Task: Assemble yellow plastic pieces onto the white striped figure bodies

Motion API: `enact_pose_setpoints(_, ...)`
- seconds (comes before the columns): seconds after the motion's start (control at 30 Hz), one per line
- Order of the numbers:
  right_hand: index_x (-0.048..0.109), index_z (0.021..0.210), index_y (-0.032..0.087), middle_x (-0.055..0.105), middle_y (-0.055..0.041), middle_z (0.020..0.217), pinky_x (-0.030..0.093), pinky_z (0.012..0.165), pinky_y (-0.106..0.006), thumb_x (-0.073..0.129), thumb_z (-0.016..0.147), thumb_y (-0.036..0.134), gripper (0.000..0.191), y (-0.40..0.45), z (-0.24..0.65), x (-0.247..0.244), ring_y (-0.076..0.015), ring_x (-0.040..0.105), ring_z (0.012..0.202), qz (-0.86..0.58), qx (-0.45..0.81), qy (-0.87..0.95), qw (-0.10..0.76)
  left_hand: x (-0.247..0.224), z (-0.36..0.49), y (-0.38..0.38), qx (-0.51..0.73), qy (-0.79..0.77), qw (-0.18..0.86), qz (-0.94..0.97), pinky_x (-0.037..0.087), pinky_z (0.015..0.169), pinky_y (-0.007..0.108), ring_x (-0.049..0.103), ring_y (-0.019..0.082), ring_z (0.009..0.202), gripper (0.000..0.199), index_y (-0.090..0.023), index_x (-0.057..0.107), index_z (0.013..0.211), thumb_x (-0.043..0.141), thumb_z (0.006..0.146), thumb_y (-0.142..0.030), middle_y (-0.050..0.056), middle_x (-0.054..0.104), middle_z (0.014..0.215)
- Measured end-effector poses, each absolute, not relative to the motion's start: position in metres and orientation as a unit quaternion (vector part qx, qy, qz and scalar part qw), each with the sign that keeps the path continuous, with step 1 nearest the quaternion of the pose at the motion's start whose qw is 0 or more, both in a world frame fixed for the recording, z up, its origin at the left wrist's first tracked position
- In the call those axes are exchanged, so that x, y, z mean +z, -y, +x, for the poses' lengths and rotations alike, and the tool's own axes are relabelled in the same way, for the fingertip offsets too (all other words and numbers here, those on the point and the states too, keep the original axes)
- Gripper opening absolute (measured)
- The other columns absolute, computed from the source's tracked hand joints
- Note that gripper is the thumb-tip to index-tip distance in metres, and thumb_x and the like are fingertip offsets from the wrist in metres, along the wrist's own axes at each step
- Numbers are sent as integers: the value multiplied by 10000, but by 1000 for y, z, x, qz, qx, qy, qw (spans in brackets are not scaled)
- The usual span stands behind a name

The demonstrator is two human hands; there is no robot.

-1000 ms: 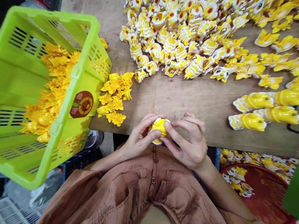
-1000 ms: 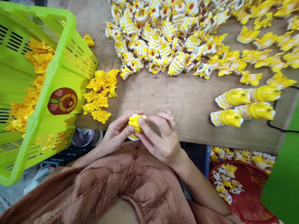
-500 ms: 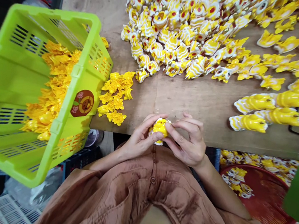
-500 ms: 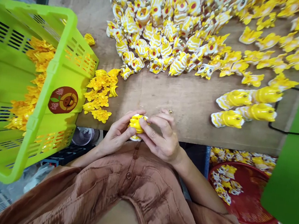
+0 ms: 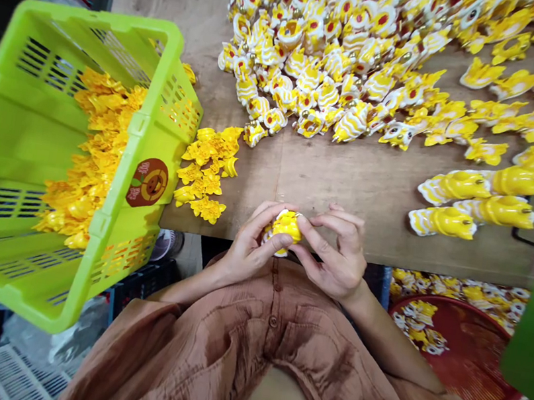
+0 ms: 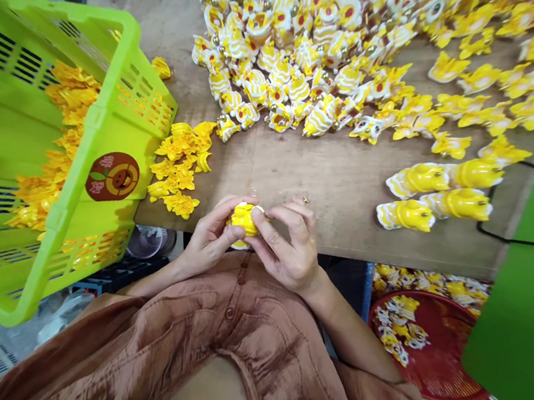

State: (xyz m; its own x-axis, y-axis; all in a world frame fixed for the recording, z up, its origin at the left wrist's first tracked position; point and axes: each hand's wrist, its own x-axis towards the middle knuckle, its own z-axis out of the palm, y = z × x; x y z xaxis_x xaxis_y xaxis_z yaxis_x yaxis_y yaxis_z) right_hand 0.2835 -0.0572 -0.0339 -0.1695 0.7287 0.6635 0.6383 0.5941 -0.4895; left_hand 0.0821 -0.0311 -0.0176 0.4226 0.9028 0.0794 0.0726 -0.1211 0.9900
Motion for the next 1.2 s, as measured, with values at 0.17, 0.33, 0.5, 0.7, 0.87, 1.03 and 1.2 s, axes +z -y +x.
enact_pose_setpoints(0.17,607,1530,290,672,-98,1174,605,1040,-541,795,940,251,620,57,281,-34,-273,635,1132,-451,61,758,467,-19,82,32,386,-390,498,672,519,975,320,649,217,1117,398,-239,647,1425,616,1067,-410,98,656,1250)
enact_pose_setpoints(0.33,693,1433,338,649,-83,1154,607,1015,-537,780,954,273,491,58,277,-40,-268,640,1125,-465,97,740,477,-18,82,33,392,-399,486,672,534,961,329,646,222,1111,403,-220,648,1419,625,1061,-405,110,656,1237)
enact_pose_setpoints(0.5,596,1550,264,615,-123,1293,635,1002,-429,759,962,519,660,59,269,-49,-255,667,1188,-497,332,601,531,-16,80,32,391,-361,562,633,515,1074,367,641,256,1256,407,-224,654,1435,583,1082,-415,130,655,1339)
enact_pose_setpoints(0.7,749,1376,286,655,-112,1395,560,1145,-402,830,872,604,602,58,262,-42,-265,638,1337,-444,524,488,539,-20,78,30,402,-345,549,647,521,1061,367,631,257,1242,469,-246,671,1445,578,1070,-511,129,646,1326)
enact_pose_setpoints(0.87,784,1308,269,688,-109,1325,571,1129,-402,752,944,592,487,62,261,-30,-253,670,1261,-442,508,503,542,-14,78,31,388,-346,504,690,532,974,356,615,245,1136,495,-242,669,1438,579,1059,-547,113,648,1216)
enact_pose_setpoints(1.03,776,1308,247,683,-122,1338,608,1071,-394,700,996,566,453,67,262,-29,-256,672,1255,-449,506,505,536,-12,78,35,378,-358,468,714,533,931,349,587,234,1079,518,-229,654,1463,583,1058,-543,103,612,1155)
enact_pose_setpoints(1.2,757,1321,255,649,-116,1372,617,1056,-372,804,909,586,531,68,261,-35,-250,673,1265,-440,522,476,554,-14,79,33,373,-340,512,696,527,998,367,601,246,1167,532,-274,605,1530,598,1058,-520,123,619,1310)
